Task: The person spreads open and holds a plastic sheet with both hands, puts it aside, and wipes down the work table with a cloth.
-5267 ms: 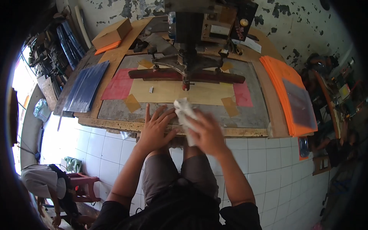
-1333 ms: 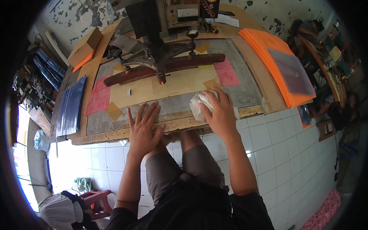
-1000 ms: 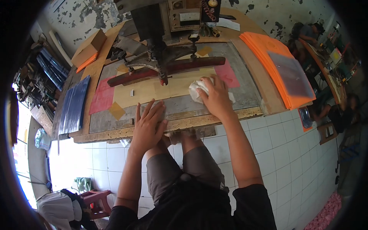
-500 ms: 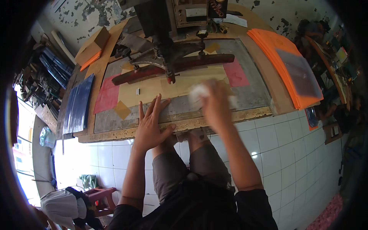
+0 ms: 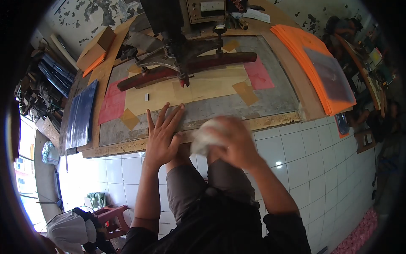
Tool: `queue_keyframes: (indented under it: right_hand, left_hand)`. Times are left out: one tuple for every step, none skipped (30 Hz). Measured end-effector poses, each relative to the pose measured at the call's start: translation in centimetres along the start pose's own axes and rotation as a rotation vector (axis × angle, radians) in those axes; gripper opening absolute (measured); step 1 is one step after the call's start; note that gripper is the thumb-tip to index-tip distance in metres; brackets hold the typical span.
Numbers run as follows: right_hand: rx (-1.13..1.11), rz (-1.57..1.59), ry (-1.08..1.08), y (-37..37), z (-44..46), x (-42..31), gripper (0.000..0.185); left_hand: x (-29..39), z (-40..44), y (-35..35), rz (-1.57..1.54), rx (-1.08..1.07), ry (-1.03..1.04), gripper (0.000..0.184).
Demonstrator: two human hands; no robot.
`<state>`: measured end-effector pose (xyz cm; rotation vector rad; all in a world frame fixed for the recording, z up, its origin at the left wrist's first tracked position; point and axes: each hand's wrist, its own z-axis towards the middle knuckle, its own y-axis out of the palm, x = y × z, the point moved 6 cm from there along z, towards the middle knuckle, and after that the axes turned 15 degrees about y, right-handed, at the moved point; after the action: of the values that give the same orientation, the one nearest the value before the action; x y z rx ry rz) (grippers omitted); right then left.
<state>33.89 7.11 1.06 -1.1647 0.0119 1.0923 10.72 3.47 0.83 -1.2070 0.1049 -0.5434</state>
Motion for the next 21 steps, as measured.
queue_keyframes:
  right_hand:
    - [0.082,-0.054,0.104,-1.8,-0.4,2.5,0.052]
    - [0.164,-0.109,0.208,-3.5,-0.8,5.0,0.052]
    - [0.288,-0.190,0.324,-5.0,-1.4,6.7,0.052]
    - [0.416,-0.272,0.436,-6.1,-1.9,8.0,0.052]
    - [0.491,-0.280,0.513,-5.8,-2.5,8.5,0.052]
    - [0.497,-0.188,0.464,-4.6,-2.4,7.2,0.056]
    - [0.448,-0.133,0.355,-2.4,-2.3,5.2,0.061]
    - [0.264,-0.086,0.294,0.1,-2.2,2.5,0.068]
    - [0.177,0.014,0.164,2.3,-2.3,-0.3,0.070]
    - [0.079,0.031,0.017,4.2,-2.3,-2.5,0.068]
    - [0.052,-0.014,0.001,5.8,-2.5,-3.4,0.064]
    - [0.070,-0.025,-0.001,5.6,-2.3,-3.1,0.063]
    - [0.090,-0.042,-0.003,5.0,-1.9,-2.1,0.062]
    - [0.108,-0.062,-0.009,4.1,-1.5,-1.0,0.061]
    - [0.209,-0.072,0.022,2.8,-1.6,0.2,0.059]
    - [0.315,-0.120,0.080,1.7,-2.1,2.5,0.057]
    - [0.426,-0.169,0.139,0.4,-2.6,4.7,0.056]
    - [0.524,-0.182,0.209,-1.4,-2.9,6.2,0.053]
    - [0.593,-0.224,0.247,-2.8,-3.4,7.4,0.048]
    - [0.657,-0.250,0.314,-3.6,-3.9,8.4,0.045]
    - [0.677,-0.280,0.350,-3.9,-3.9,8.1,0.045]
  left_hand:
    - [0.2,0.0,0.0,0.020,0.010,0.004,0.068]
    - [0.3,0.1,0.0,0.026,0.013,-0.004,0.067]
    - [0.5,0.4,-0.1,0.035,0.018,-0.011,0.067]
    - [0.7,0.5,-0.2,0.045,0.026,-0.018,0.066]
    - [0.9,0.6,0.0,0.053,0.032,-0.021,0.066]
    - [0.9,0.8,0.1,0.066,0.039,-0.019,0.067]
    - [0.8,0.8,0.1,0.080,0.041,-0.018,0.068]
    - [0.7,0.8,0.2,0.082,0.030,-0.008,0.067]
    - [0.5,0.7,0.2,0.082,0.017,0.001,0.067]
    - [0.4,0.6,0.3,0.082,0.006,0.010,0.066]
    - [0.3,0.5,0.2,0.091,0.005,0.007,0.066]
    - [0.3,0.4,0.2,0.097,0.003,0.006,0.066]
    - [0.3,0.4,0.2,0.101,0.005,0.010,0.066]
    - [0.3,0.6,0.1,0.098,0.019,-0.001,0.067]
    - [0.5,0.7,0.0,0.093,0.031,-0.015,0.067]
    - [0.6,0.7,0.0,0.088,0.040,-0.027,0.068]
    - [0.7,0.7,0.0,0.085,0.043,-0.032,0.068]
    - [0.7,0.8,0.1,0.081,0.046,-0.035,0.068]
    - [0.7,0.8,0.0,0.078,0.050,-0.036,0.068]
    - [0.6,1.0,0.1,0.083,0.046,-0.035,0.068]
    - [0.6,1.1,0.1,0.087,0.042,-0.037,0.067]
